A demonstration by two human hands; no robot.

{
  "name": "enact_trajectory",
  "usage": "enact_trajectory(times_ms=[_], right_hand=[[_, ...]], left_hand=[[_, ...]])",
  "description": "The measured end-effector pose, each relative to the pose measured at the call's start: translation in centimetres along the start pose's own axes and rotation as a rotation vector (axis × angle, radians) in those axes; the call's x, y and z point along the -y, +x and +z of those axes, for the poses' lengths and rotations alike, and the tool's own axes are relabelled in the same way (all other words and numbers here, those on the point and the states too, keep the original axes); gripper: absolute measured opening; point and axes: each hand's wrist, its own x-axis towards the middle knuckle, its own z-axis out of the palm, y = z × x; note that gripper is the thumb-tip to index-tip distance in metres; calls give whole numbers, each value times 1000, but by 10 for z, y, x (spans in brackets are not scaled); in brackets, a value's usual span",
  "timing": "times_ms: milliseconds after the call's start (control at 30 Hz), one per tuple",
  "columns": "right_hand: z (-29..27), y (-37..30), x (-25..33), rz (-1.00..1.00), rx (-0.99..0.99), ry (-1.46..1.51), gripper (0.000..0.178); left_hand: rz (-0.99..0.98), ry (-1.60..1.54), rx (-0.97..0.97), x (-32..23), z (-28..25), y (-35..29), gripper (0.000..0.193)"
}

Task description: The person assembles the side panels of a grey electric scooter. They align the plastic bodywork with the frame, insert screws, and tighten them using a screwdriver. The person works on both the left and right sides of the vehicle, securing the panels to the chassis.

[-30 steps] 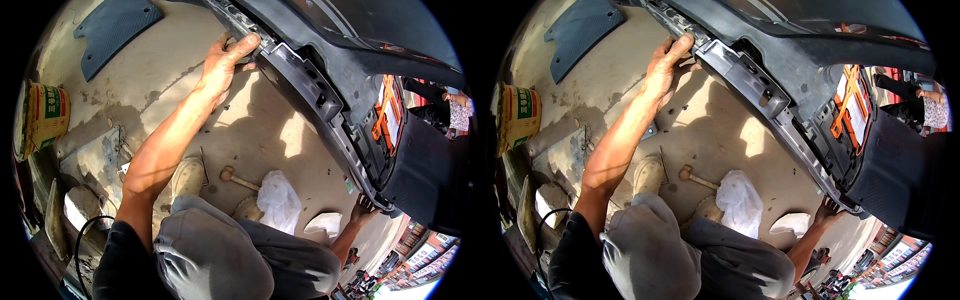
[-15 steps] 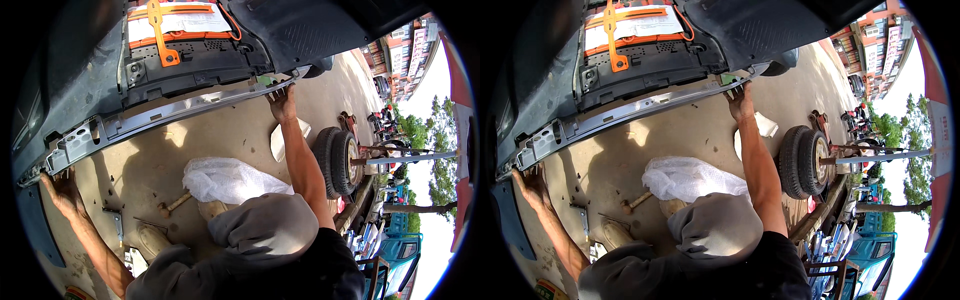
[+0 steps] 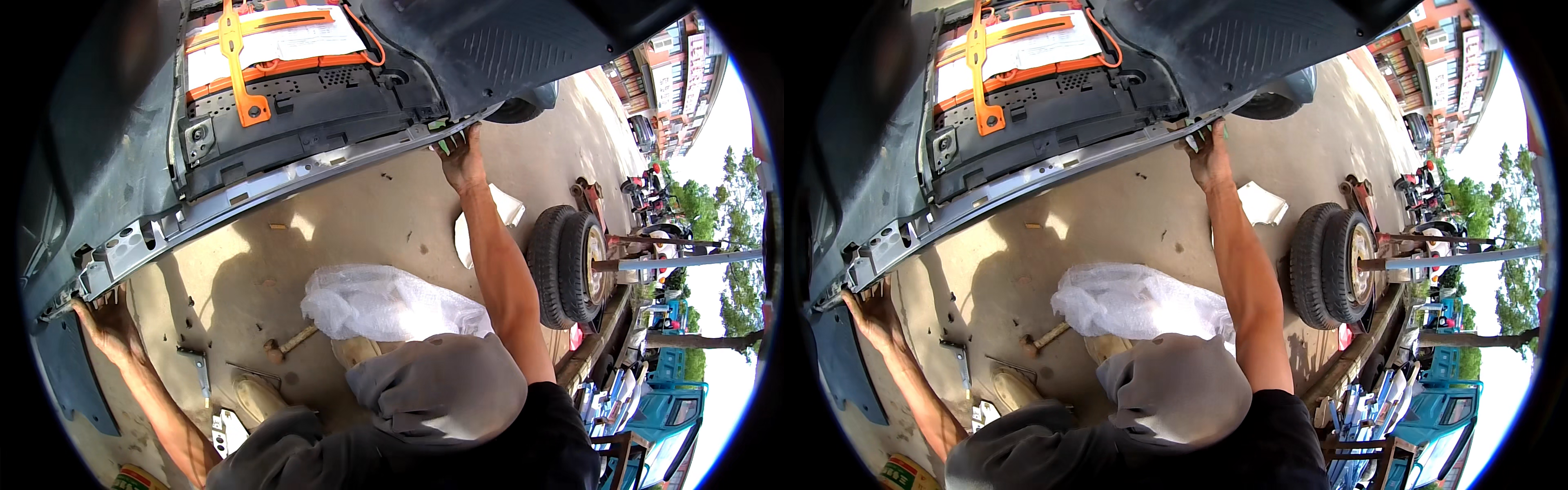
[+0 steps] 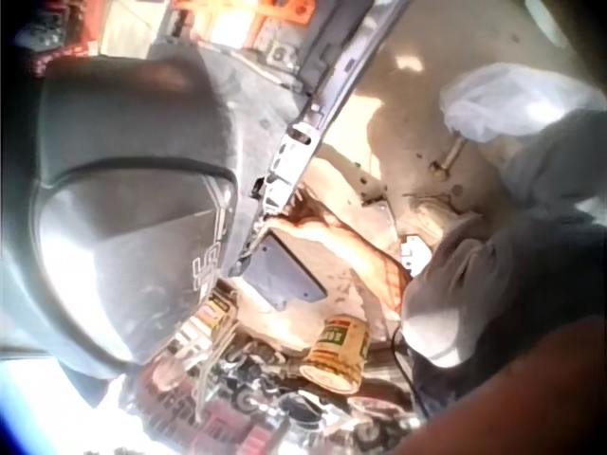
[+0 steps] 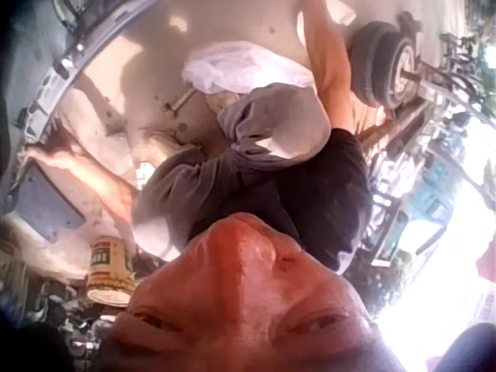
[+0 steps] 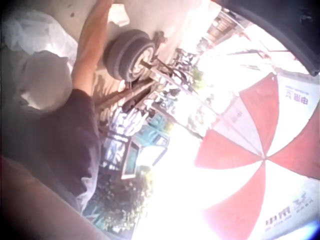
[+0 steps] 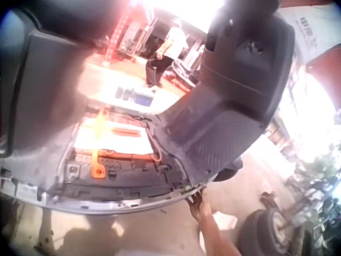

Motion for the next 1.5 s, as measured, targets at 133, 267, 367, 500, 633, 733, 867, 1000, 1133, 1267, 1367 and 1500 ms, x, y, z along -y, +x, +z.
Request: enact_trajectory(times_ms=[133, 267, 367, 500, 633, 733, 867, 1000, 1133, 1267, 1367, 1500], right_hand=[[2, 1, 1, 17, -34, -6, 67], [4, -4, 0, 15, -59, 33, 68], [8, -5, 0, 8, -96, 60, 68], [15, -7, 0, -9, -129, 79, 68], [24, -13, -6, -44, -135, 105, 67], [41, -33, -25, -24, -70, 166, 67], [81, -86, -72, 237, 60, 365, 70], [132, -115, -125, 432, 346, 442, 76], [193, -140, -115, 458, 268, 418, 95], [214, -142, -115, 431, 172, 390, 114], [215, -143, -125, 429, 152, 407, 113], [193, -130, -145, 475, 222, 500, 114]], left_hand=[[-2, -17, -2, -6, -3, 1, 67], [-15, -11, -19, -9, 1, -2, 66], [-11, 12, -67, -10, 6, -5, 65], [23, 46, -83, -9, 8, -5, 64], [55, 94, -92, -9, 3, -4, 63], [77, 131, -36, -11, 0, -5, 59], [75, 143, -17, -2, 9, -10, 60], [79, 250, 1, -3, 1, -12, 64], [60, 193, -44, 3, 22, -18, 60], [90, 242, -50, 2, 25, -15, 62], [110, 222, -46, -1, 22, -18, 79], [117, 237, -121, -7, 39, -26, 72]])
